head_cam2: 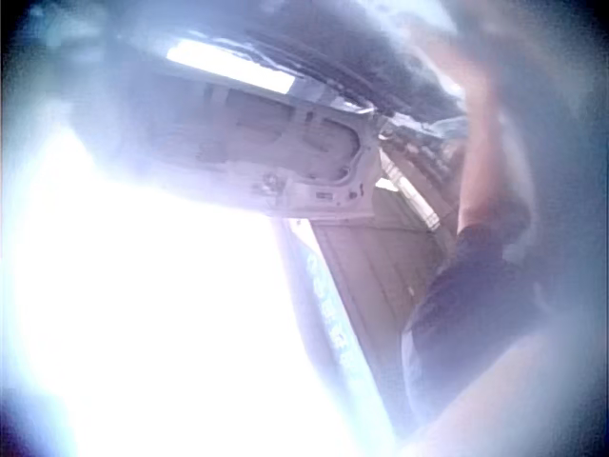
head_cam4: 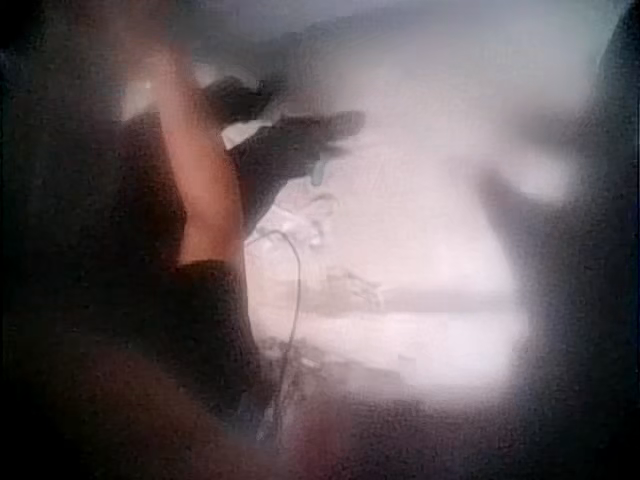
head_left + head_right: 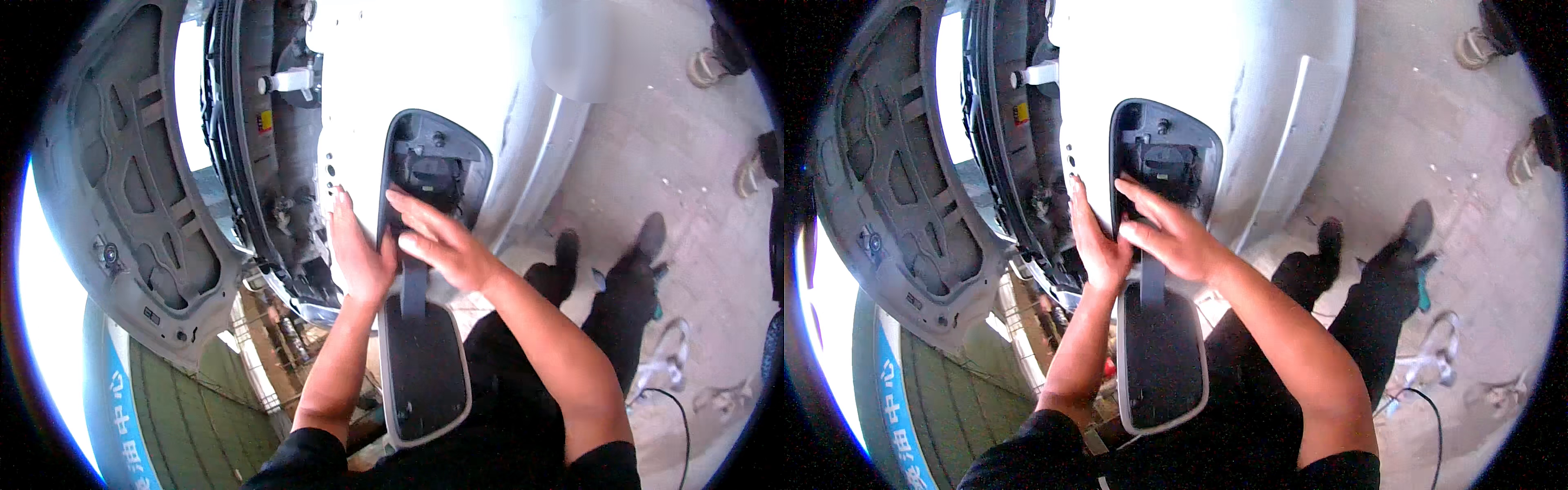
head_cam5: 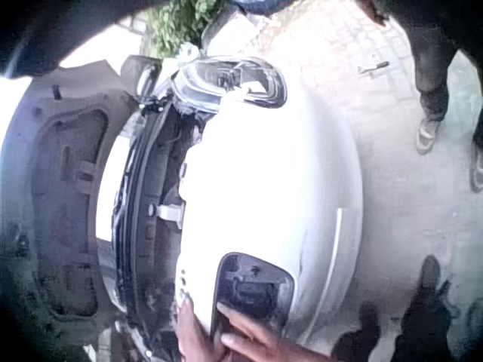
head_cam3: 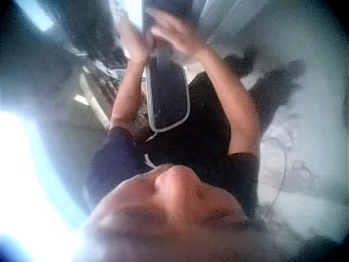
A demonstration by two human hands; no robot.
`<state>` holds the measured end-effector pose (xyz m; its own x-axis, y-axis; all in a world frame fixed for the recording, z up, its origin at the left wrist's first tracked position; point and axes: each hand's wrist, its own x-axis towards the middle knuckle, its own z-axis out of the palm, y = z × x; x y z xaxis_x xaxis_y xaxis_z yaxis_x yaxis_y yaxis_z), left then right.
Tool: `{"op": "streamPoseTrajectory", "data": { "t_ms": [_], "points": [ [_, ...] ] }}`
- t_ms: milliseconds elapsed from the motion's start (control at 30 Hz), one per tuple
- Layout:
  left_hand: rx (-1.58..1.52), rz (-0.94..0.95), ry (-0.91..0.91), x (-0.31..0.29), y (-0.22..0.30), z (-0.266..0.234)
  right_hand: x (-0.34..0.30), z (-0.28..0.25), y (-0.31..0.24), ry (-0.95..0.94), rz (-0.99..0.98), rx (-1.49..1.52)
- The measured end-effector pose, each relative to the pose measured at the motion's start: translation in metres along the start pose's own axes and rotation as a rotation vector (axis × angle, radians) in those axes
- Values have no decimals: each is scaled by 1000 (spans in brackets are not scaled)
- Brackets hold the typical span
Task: The person and a coworker lift and position a white front bumper onto a white car with the hood open. They align the bumper with the headlights and front frame, then secure it using a power drill and hand tools.
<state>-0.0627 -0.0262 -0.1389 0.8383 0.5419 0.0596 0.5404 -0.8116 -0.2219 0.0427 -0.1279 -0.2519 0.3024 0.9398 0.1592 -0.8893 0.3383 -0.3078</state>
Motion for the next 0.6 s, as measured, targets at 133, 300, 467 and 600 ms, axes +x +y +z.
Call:
{"op": "streamPoseTrajectory", "data": {
  "t_ms": [133, 300, 467, 600],
  "points": [
    [12, -105, -173, 2, 3, -19, -23, -1, -27, 299, 101, -194],
    [-509, -264, -253, 1, 20, -103, -70, -52, -81, 629, 319, -591],
    [-1272, -156, -662, -36, 41, -200, -68, -85, -144, 672, 467, -824],
    [-2051, -20, -867, -68, 109, -234, -70, -110, -173, 618, 628, -901]
  ]
}}
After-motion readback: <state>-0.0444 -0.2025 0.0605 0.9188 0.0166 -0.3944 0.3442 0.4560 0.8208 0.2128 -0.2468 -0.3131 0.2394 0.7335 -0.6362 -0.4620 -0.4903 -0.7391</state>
